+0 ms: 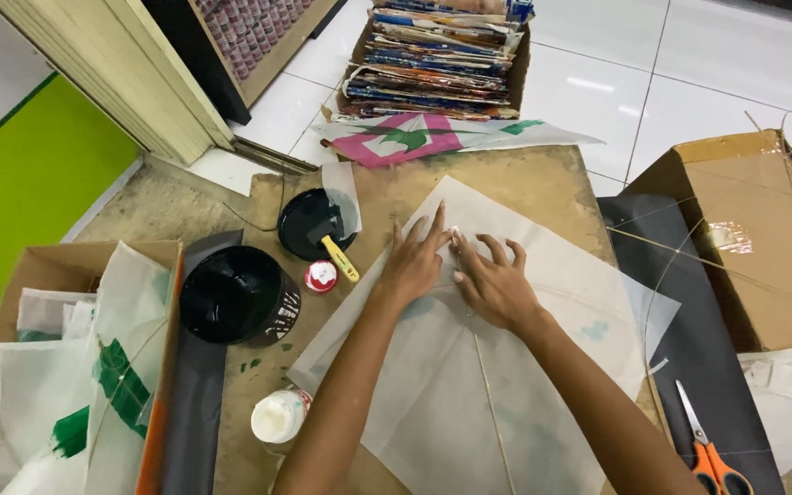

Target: Assembling a kite by gluing bamboo sticks to paper and trimming the edges with scissors

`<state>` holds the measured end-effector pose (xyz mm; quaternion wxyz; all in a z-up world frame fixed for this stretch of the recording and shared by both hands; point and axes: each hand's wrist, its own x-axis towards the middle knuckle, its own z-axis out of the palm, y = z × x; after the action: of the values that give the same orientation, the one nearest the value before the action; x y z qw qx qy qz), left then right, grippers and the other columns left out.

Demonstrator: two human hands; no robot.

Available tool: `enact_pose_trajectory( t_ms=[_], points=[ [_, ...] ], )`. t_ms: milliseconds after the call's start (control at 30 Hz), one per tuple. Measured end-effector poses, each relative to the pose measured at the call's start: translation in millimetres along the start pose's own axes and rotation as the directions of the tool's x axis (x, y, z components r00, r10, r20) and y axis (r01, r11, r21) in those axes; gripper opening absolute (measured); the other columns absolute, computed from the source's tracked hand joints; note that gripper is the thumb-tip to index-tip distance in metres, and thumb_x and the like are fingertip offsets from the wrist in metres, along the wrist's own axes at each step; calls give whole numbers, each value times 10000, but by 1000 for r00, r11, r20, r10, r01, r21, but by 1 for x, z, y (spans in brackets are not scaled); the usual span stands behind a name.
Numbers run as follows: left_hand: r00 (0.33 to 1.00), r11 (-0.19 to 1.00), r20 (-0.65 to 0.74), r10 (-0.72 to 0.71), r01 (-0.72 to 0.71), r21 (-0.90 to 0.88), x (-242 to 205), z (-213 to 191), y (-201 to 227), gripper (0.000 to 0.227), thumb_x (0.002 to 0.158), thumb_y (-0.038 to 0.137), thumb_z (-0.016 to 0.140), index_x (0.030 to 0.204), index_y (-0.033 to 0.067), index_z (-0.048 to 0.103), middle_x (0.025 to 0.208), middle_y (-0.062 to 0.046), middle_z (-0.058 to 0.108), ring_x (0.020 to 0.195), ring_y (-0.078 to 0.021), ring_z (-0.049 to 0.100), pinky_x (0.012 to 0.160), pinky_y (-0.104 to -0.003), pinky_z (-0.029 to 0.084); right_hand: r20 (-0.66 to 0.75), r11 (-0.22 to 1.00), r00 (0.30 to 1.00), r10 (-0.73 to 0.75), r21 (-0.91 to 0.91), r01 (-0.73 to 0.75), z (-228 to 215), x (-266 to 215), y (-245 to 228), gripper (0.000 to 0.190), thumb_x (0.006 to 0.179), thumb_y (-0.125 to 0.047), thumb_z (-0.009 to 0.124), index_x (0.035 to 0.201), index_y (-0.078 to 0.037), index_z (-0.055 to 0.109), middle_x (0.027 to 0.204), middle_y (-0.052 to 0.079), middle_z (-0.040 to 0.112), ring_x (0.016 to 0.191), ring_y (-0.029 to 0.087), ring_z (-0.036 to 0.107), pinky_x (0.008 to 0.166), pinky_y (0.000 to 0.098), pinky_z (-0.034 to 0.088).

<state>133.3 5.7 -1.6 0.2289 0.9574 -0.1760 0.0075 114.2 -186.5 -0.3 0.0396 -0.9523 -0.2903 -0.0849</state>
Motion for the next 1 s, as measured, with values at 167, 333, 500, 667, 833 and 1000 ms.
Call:
enact_pose_trajectory(
  t_ms=[167,333,500,667,833,1000],
  points=[
    [998,974,13,-68,69,-215,-8,-19,14,805,935,42,422,1654,96,64,1474,-64,591,1493,-392,333,1189,-724,93,199,930,972,122,320,-182,-34,14,-1,671,1050,-470,240,1653,-218,87,1446,-18,584,1507,279,255,1174,595,122],
    [994,983,53,-92,99,-156,-32,-25,26,750,946,73,408,1649,137,155,1510,-40,553,1505,-344,333,1213,-686,105,199,826,960,196,494,-271,-78,-13,-13,645,1073,-450,272,1649,-219,96,1515,-26,517,1506,301,244,1186,597,133],
    [995,994,48,-82,85,-71,-71,-35,45,671,963,111,391,1622,178,282,1521,-7,538,1506,-295,348,1230,-653,108,236,776,939,249,532,-339,-109,-60,-21,643,1078,-473,270,1648,-239,84,1531,-41,496,1518,298,230,1205,589,124],
    [987,970,89,-136,151,-191,-125,-51,86,617,993,105,371,1607,119,311,1551,-136,491,1521,-330,319,1257,-600,83,265,777,929,257,515,-362,-117,-112,-40,632,1087,-437,290,1654,-244,86,1540,-52,489,1506,308,267,1204,565,183],
    [983,969,121,-138,160,-188,-168,-33,117,593,1002,115,388,1593,126,348,1531,-213,486,1516,-358,323,1256,-587,113,271,787,930,248,504,-356,-102,-163,-67,633,1083,-432,316,1650,-245,108,1516,-23,521,1483,328,320,1194,575,228],
    [985,971,150,-89,120,-207,-199,-18,145,579,999,93,375,1578,92,371,1525,-216,496,1518,-354,321,1264,-568,97,304,833,932,197,450,-323,-88,-209,-83,663,1053,-327,376,1651,-250,100,1517,-37,521,1499,296,307,1199,550,239]
  ],
)
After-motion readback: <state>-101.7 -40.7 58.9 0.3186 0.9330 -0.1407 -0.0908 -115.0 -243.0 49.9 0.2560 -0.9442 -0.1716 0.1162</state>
